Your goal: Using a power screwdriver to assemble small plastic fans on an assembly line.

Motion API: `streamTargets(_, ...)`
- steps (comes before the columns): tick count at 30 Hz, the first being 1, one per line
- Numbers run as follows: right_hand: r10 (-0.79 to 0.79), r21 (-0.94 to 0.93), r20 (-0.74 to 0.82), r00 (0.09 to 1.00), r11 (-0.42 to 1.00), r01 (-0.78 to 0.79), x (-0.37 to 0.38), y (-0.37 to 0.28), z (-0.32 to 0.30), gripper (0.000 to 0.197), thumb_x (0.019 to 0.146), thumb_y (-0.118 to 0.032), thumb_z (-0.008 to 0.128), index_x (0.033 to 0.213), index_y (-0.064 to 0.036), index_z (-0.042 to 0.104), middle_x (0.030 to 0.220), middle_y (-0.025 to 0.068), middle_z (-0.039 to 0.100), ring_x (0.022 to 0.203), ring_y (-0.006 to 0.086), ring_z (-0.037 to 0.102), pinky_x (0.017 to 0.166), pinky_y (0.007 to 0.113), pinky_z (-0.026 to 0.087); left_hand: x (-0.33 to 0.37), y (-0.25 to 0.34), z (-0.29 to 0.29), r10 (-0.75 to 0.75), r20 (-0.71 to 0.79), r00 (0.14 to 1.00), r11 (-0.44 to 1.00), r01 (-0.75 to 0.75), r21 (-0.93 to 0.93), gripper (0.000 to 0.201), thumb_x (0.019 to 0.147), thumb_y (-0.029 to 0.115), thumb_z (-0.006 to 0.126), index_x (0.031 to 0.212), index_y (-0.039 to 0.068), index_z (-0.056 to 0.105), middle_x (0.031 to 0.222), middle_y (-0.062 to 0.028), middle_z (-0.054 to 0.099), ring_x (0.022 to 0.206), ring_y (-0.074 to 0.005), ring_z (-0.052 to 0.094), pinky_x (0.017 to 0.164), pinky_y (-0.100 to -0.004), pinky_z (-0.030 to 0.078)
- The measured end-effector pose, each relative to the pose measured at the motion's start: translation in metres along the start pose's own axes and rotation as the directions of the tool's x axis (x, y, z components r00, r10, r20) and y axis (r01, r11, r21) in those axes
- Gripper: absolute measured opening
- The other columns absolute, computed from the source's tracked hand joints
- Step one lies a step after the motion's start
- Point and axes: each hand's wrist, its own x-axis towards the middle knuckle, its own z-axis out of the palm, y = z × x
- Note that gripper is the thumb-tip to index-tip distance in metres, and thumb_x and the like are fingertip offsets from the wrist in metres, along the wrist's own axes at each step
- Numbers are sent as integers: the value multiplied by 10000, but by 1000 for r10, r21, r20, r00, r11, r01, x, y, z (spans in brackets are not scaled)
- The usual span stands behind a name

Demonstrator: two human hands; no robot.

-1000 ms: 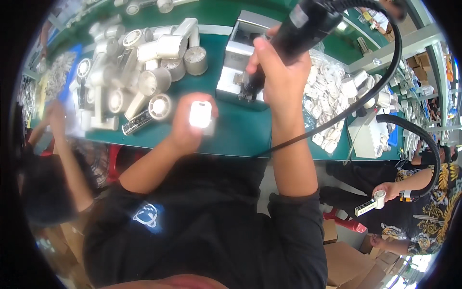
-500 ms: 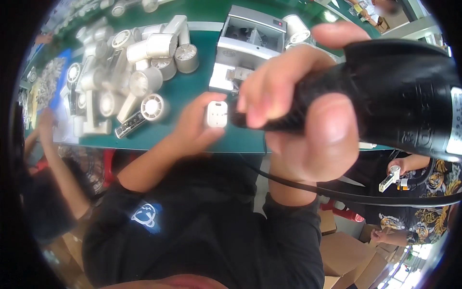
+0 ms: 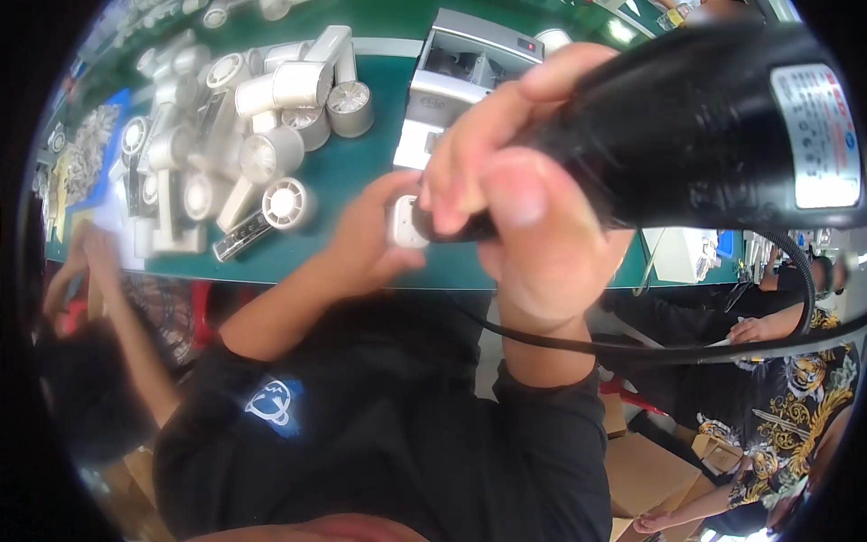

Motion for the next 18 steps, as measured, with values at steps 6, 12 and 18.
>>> streamTargets(6,-117,-122,-210,971,988,93,10,5,-25,355,865,-269,462,1112,-22,397,627,38,446,515,148,456,523,318,413,-6,-6,-5,97,19,995,991,-98,91,646,758,436,636,1184,13,397,956,-139,539,813,-304,546,705,-353,443)
streamTargets(12,22,-351,-326,945,926,-142,5,52,-51,239,799,-27,525,997,36,408,593,95,494,503,179,500,516,305,446,-16,-13,-4,-54,-70,996,961,33,-273,648,795,463,603,1194,4,378,903,-86,510,766,-178,506,680,-282,425)
streamTargets(18,118,-253,-327,938,945,-208,3,41,-41,241,796,-36,527,1004,-6,408,581,82,468,490,176,478,502,307,432,-18,-15,-3,-42,-63,997,973,26,-227,685,778,498,602,1198,7,376,915,-91,516,774,-182,516,683,-283,428)
